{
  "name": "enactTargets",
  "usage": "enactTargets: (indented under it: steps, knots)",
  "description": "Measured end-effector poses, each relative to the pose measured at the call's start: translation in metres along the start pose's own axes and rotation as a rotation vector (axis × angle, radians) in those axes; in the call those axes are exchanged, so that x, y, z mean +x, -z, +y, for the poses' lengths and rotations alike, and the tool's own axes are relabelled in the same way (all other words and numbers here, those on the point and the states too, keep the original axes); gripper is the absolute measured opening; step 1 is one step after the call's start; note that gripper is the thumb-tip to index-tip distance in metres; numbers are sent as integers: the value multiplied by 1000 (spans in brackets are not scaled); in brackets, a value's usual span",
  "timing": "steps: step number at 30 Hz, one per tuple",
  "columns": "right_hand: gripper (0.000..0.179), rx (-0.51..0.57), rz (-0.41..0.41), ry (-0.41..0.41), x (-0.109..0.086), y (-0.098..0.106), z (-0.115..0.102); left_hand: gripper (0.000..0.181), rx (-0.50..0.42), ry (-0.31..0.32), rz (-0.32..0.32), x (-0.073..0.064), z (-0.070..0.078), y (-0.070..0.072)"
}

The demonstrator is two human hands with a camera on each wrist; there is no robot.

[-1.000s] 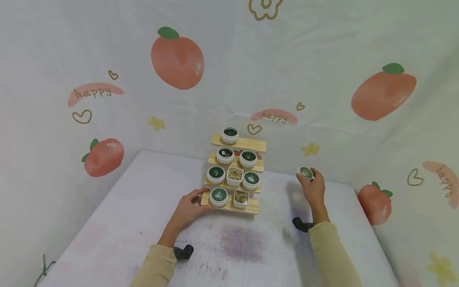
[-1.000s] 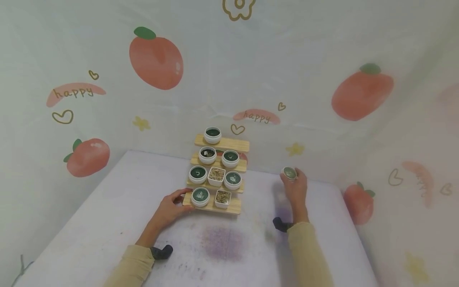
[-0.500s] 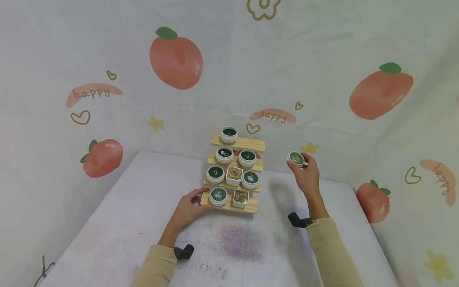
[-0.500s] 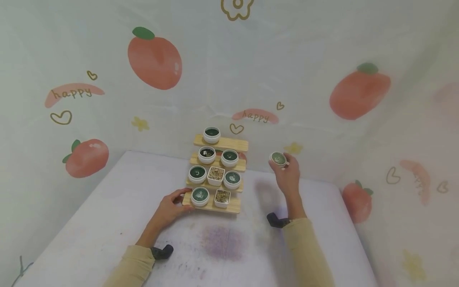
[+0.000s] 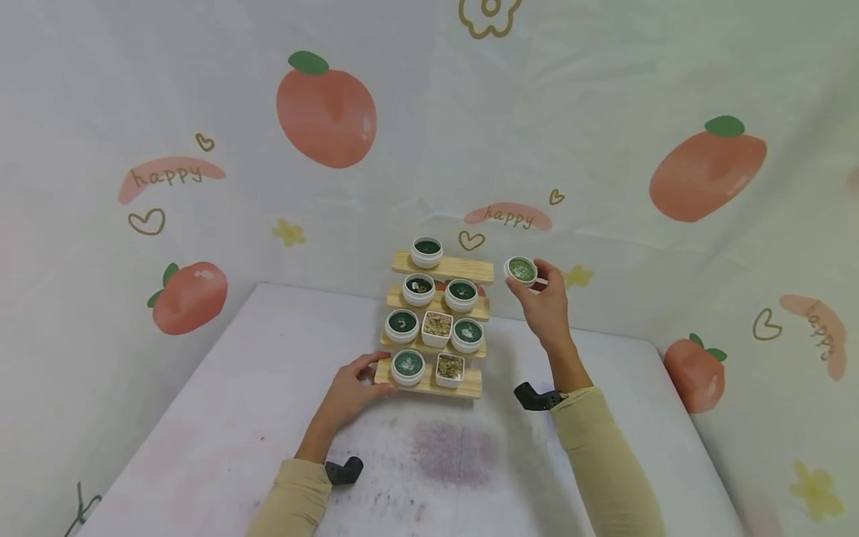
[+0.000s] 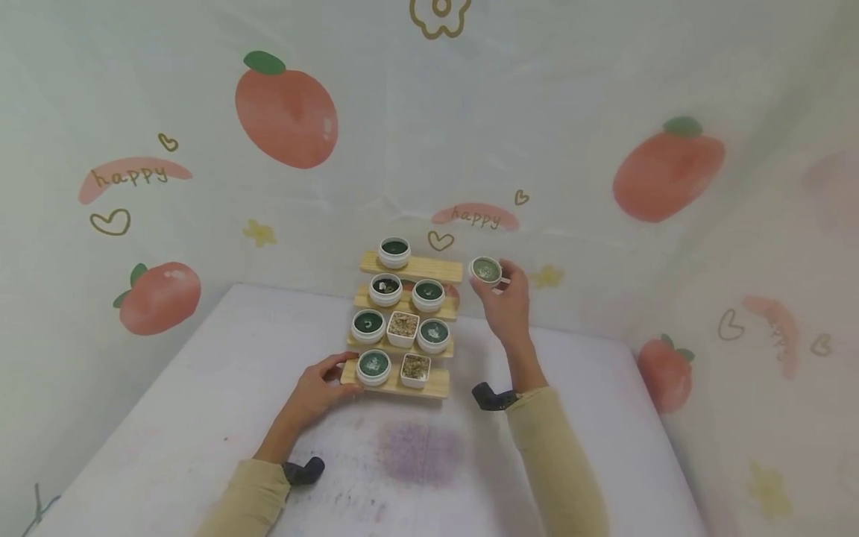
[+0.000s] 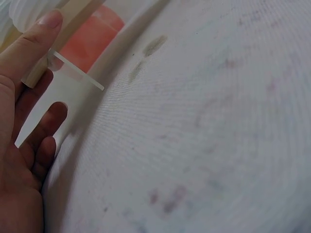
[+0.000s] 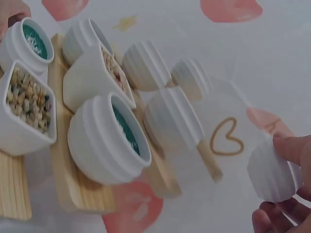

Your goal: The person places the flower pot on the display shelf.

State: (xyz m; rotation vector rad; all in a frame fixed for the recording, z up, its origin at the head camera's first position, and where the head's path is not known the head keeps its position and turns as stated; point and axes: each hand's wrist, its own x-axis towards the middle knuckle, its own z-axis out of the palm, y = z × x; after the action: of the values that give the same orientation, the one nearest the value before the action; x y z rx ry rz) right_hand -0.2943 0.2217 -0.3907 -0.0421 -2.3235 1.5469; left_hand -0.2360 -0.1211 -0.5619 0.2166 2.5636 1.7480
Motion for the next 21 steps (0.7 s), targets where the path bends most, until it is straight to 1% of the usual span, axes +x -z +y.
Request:
enactTargets:
  steps: [4,9,12,16,21]
  knots:
    - [68,23,-23,20,1,-11,-9,64,-5,1,-2,0,1,1]
    - [64,18,-66,63,7,-27,-14,65,7,9,12,-1,1,4]
    - [64,27,-84,72,10,-35,-16,65,6,18,13,-2,1,4]
    - [63,32,-94,72,15,-42,-18,65,-3,14,1,-3,2,3]
    - [63,23,-114,85,22,-49,-22,65,-13,-2,2,-1,3,1]
